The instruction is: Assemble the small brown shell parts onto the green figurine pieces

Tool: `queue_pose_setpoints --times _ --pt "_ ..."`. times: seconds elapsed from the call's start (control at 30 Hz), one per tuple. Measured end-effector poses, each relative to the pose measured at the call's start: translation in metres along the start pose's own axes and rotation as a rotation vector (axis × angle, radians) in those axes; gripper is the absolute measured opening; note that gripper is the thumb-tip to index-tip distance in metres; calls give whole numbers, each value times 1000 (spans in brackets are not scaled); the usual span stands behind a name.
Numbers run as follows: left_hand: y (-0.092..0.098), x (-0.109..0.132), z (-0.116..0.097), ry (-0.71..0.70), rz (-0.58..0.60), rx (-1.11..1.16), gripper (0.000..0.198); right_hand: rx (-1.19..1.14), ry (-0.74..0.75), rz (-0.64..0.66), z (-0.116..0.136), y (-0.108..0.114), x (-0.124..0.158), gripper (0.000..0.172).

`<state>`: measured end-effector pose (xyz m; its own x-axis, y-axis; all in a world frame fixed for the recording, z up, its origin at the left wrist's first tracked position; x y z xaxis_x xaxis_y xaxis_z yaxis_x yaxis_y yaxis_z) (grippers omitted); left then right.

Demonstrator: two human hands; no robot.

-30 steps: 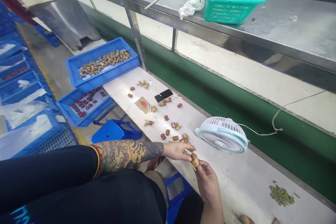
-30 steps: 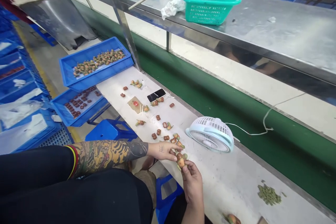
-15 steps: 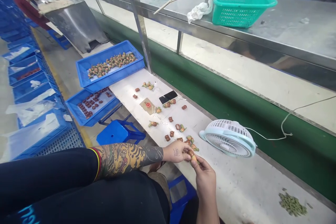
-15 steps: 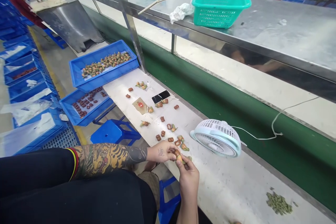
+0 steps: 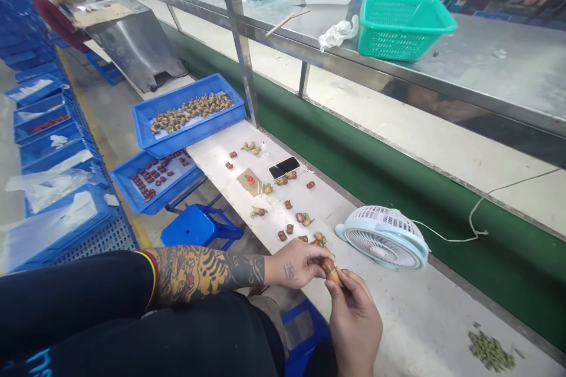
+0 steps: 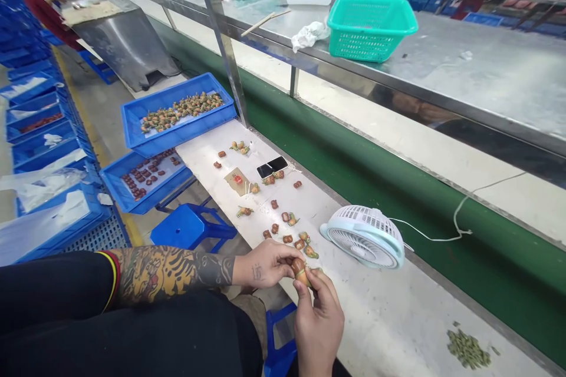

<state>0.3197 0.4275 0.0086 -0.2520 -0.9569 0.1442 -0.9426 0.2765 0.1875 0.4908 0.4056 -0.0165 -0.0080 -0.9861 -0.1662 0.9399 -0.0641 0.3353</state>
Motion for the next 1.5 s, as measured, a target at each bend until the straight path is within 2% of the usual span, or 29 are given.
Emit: queue_pose_setpoints --times 0.1,0.17,0.3,0.37,0.57,0.7,0.83,0.97,1.13,1.23,1.33,1.5 --pt "6 12 -30 -176 -71 -58 40 127 257 -55 42 9 2 23" --pt "9 19 -49 -316 -128 -105 38 178 369 -99 66 12 5 17" --pt "14 29 -70 -439 -189 -160 29 209 466 -203 93 17 10 11" --pt "17 32 -76 -474 -197 -168 27 163 499 -191 97 19 9 14" --pt "19 40 -85 -609 -127 -211 28 44 521 -111 85 28 1 27" --pt "18 43 -90 -680 -95 -236 23 -29 572 -5 83 31 -2 38" --pt "18 40 -97 -682 14 -335 27 -50 592 -2 87 35 -3 48" --pt "16 37 -104 -675 105 -430 28 52 598 -15 91 40 -3 34" --pt "15 37 -110 -719 44 -416 20 57 654 14 85 48 -4 23" --pt "15 40 -116 -777 -4 -415 18 32 516 68 70 49 -10 18" --pt "15 43 -123 -833 -47 -419 17 -15 332 50 56 49 -14 25" --pt "11 42 -127 -804 -6 -471 18 -120 225 -8 48 52 -4 24"
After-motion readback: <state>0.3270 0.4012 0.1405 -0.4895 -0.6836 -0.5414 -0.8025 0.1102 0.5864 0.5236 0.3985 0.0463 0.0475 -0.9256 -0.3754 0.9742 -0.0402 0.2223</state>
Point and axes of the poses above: each hand's wrist, its own x-axis away from the middle knuckle, its own y-axis out of the back of the hand, z = x × y, the point moved 6 cm from there along -x, towards the middle knuckle, and after that the axes turned 3 degrees about y, right-handed, at the moved point
